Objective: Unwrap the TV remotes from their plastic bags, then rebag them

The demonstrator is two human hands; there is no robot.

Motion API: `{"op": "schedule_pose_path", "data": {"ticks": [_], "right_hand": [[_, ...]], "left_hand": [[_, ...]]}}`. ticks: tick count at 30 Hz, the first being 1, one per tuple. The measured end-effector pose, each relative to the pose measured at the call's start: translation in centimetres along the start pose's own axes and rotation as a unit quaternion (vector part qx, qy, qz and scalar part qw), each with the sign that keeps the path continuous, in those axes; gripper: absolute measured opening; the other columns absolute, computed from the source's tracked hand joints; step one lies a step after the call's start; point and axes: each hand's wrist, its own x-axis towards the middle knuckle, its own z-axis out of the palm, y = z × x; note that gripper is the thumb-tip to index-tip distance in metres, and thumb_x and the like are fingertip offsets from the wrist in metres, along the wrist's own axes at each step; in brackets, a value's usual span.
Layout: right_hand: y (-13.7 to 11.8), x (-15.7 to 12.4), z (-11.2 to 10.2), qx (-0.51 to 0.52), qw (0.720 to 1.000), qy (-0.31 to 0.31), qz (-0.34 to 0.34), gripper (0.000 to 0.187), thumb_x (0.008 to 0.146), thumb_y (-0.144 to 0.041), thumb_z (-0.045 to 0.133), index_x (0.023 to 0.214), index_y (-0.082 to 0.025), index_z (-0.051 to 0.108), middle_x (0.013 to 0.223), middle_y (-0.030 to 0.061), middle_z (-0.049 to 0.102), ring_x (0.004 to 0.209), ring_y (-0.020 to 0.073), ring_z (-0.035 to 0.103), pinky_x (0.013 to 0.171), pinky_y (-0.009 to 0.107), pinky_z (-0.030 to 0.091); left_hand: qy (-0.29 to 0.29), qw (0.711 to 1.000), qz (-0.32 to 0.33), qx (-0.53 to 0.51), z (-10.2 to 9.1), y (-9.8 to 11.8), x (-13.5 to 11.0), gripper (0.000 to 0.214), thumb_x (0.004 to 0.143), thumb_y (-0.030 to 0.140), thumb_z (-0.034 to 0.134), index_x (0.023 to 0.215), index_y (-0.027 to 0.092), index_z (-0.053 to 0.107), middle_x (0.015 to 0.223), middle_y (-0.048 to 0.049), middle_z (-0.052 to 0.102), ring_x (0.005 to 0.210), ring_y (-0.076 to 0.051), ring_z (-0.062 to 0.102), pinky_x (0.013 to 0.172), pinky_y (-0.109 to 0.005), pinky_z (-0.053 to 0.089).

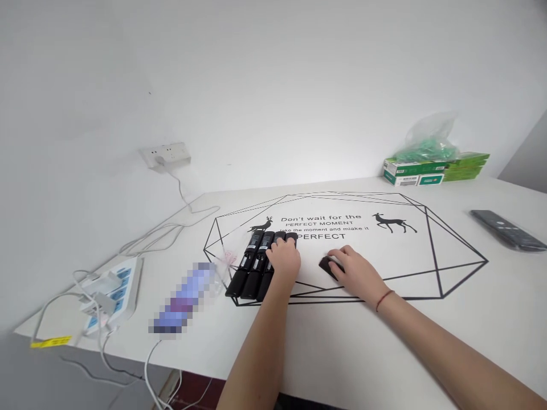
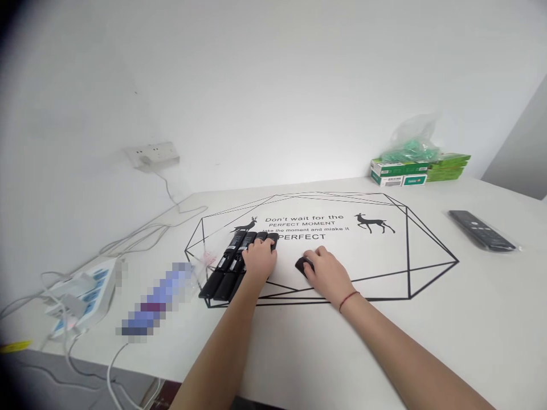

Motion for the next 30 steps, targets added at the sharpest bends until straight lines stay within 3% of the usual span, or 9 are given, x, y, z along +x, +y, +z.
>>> {"op": "schedule_pose_path", "data": {"ticks": [6, 10, 14, 16, 20, 30], "right_hand": [[-1.1, -0.6, -0.3, 0.022, 0.993, -0.069, -0.095, 0.024, 0.086, -0.033, 0.049, 0.101, -0.021, 0.063, 0.085, 0.0072, 0.062, 0.077, 0.0216, 0.057, 0.064, 0.03, 0.04], [-2.4, -1.5, 0.0, 0.05, 0.981, -0.082, -0.166, 0.036, 0.078, -0.033, 0.058, 0.111, -0.02, 0.061, 0.099, 0.0094, 0.062, 0.088, 0.0243, 0.057, 0.073, 0.034, 0.045], [-3.5, -2.5, 0.6, 0.056, 0.967, -0.08, -0.235, 0.044, 0.072, -0.022, 0.06, 0.116, -0.019, 0.059, 0.118, 0.0104, 0.059, 0.1, 0.0261, 0.056, 0.082, 0.038, 0.046], [-4.0, -2.9, 0.8, 0.059, 0.965, -0.08, -0.242, 0.042, 0.075, -0.02, 0.058, 0.116, -0.02, 0.059, 0.118, 0.0096, 0.06, 0.101, 0.0256, 0.056, 0.084, 0.039, 0.046], [-5.2, -3.4, 1.4, 0.059, 0.963, -0.082, -0.25, 0.032, 0.079, -0.029, 0.063, 0.11, -0.021, 0.061, 0.111, 0.0088, 0.062, 0.093, 0.0242, 0.057, 0.08, 0.039, 0.048], [-6.1, -3.3, 3.3, 0.022, 0.956, -0.037, -0.291, 0.042, 0.085, -0.029, 0.052, 0.125, -0.017, 0.055, 0.121, 0.013, 0.057, 0.101, 0.0262, 0.054, 0.083, 0.041, 0.046]], "left_hand": [[0.025, 0.997, -0.009, -0.068, -1.1, -0.9, 0.4, 0.031, 0.087, 0.035, 0.044, 0.106, 0.021, 0.065, 0.111, -0.0128, 0.061, 0.106, -0.031, 0.054, 0.087, -0.048, 0.038], [0.044, 0.991, -0.037, -0.122, -2.3, -2.6, 1.4, 0.034, 0.088, 0.033, 0.037, 0.103, 0.022, 0.065, 0.108, -0.0111, 0.064, 0.101, -0.029, 0.057, 0.086, -0.045, 0.041], [-0.004, 0.978, 0.066, -0.199, -2.1, -4.2, 2.3, 0.033, 0.083, 0.03, 0.047, 0.11, 0.021, 0.064, 0.109, -0.0079, 0.065, 0.101, -0.022, 0.058, 0.088, -0.032, 0.044], [-0.042, 0.972, 0.123, -0.196, -1.7, -4.5, 2.5, 0.035, 0.077, 0.027, 0.056, 0.11, 0.022, 0.064, 0.113, -0.0074, 0.063, 0.106, -0.022, 0.056, 0.092, -0.03, 0.042], [-0.093, 0.97, 0.147, -0.169, -1.0, -4.4, 2.6, 0.038, 0.073, 0.018, 0.056, 0.11, 0.022, 0.065, 0.116, -0.0077, 0.061, 0.105, -0.022, 0.057, 0.091, -0.03, 0.043], [-0.104, 0.963, 0.173, -0.181, -0.8, -3.9, 2.5, 0.042, 0.076, 0.009, 0.048, 0.114, 0.021, 0.064, 0.117, -0.0095, 0.061, 0.1, -0.019, 0.059, 0.091, -0.028, 0.044]]}}
